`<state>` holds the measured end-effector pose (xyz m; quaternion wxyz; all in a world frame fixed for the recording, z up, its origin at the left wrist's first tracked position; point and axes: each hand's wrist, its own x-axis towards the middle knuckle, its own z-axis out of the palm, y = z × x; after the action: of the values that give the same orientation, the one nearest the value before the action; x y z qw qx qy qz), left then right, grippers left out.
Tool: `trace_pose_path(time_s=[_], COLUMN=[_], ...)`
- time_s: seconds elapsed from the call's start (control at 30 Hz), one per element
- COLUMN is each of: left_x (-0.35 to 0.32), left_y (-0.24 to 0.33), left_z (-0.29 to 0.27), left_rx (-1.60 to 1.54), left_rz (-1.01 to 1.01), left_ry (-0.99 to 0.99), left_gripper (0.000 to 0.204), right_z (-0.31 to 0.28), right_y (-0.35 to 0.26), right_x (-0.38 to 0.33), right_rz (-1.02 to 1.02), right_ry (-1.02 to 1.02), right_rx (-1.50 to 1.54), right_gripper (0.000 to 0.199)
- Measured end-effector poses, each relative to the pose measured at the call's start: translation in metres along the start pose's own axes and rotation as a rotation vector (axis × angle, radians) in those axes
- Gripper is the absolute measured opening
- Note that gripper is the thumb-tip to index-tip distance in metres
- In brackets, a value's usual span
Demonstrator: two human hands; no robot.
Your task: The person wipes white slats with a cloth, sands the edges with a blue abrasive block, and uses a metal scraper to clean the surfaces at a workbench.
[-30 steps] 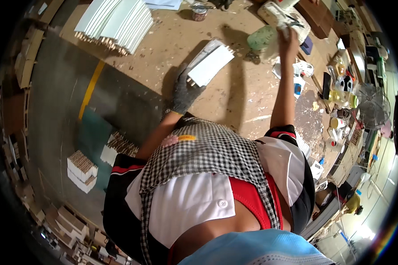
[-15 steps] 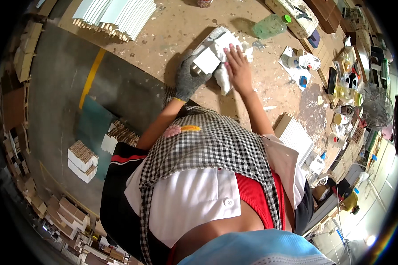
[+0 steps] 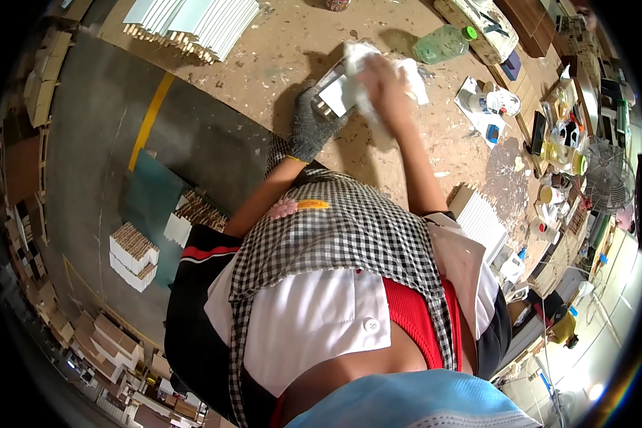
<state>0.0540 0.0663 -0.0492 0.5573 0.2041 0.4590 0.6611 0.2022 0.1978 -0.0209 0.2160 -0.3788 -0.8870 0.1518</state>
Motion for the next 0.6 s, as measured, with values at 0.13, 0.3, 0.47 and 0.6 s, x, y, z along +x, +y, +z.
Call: trace_pose_path(time_s=[0.13, 0.3, 0.47, 0.6], left_x=[0.001, 0.002, 0.009, 0.004], left_y=[-0.038, -0.011, -0.046, 0.013], left_z=[-0.026, -0.017, -0.036, 0.004], left_rx=[-0.652, 0.612, 0.224, -0.728], left_rz=[-0.036, 0.185, 0.236, -0.345], left_ry=[0.086, 0.004, 0.028, 0.112], left_gripper=[0.046, 0.051, 0.066, 0.051], right_z=[0.013, 0.006, 0.008, 0.020], right_y=[-0.064, -0.017, -0.061, 0.018], right_x=[-0.044, -0.005, -0.033, 0.003], right_rz=[-0.357, -0.142, -0.360, -0.084], right_ry=[-0.256, -0.118, -0.158, -0.012], right_rx=[-0.001, 0.012, 0.107, 0.057], right_gripper=[0.043, 0.037, 0.034, 0.027])
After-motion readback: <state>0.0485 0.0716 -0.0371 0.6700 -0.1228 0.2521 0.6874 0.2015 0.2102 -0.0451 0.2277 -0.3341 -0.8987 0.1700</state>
